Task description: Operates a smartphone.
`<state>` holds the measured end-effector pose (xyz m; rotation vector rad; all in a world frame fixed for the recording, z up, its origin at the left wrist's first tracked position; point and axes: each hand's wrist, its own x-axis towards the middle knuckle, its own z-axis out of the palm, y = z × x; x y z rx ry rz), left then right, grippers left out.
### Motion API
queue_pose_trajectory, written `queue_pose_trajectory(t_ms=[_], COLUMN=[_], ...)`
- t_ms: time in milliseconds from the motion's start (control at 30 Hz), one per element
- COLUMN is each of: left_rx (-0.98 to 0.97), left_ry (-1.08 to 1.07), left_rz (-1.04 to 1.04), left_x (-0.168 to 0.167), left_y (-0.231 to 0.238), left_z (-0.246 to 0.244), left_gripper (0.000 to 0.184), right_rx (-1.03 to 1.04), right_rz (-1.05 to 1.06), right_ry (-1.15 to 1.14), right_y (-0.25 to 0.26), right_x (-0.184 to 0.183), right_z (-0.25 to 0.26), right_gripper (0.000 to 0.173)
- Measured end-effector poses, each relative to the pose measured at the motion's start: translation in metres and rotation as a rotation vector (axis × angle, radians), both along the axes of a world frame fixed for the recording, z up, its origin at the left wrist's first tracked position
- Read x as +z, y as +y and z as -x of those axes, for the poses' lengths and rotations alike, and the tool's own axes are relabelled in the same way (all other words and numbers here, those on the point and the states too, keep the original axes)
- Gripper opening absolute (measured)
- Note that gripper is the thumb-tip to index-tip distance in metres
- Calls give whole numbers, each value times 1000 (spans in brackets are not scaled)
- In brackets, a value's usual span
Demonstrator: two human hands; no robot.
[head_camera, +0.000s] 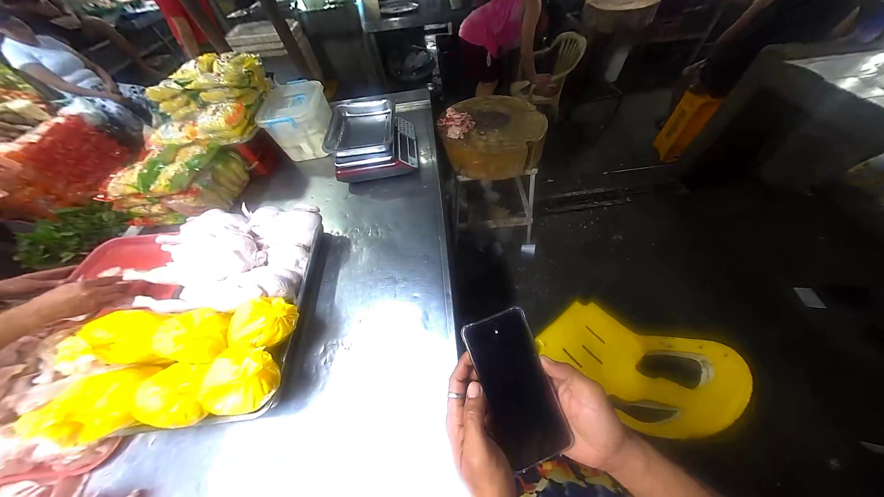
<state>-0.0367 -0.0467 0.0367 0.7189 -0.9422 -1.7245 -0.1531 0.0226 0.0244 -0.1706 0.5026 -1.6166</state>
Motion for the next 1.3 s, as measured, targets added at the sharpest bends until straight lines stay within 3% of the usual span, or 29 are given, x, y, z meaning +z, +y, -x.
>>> queue_pose_trajectory(t_ms=[167,500,700,1300], left_rx=[44,46,10,20], left_ry=[36,157,170,188], left_rz=[23,35,42,49], left_x=[-8,-5,-5,-1], left_y=[-1,-5,-5,-6], left_z=[-7,-14,-14,-11], left_gripper=[50,50,53,53], right_rx=[-40,-11,9,13], right_rz=[-116,39,24,50], right_ry=[196,349,563,570], right_y=[-3,-1,2,2], right_x=[10,10,10,12], right_z=[-12,-20,-18,-17], right_gripper=[51,56,79,79])
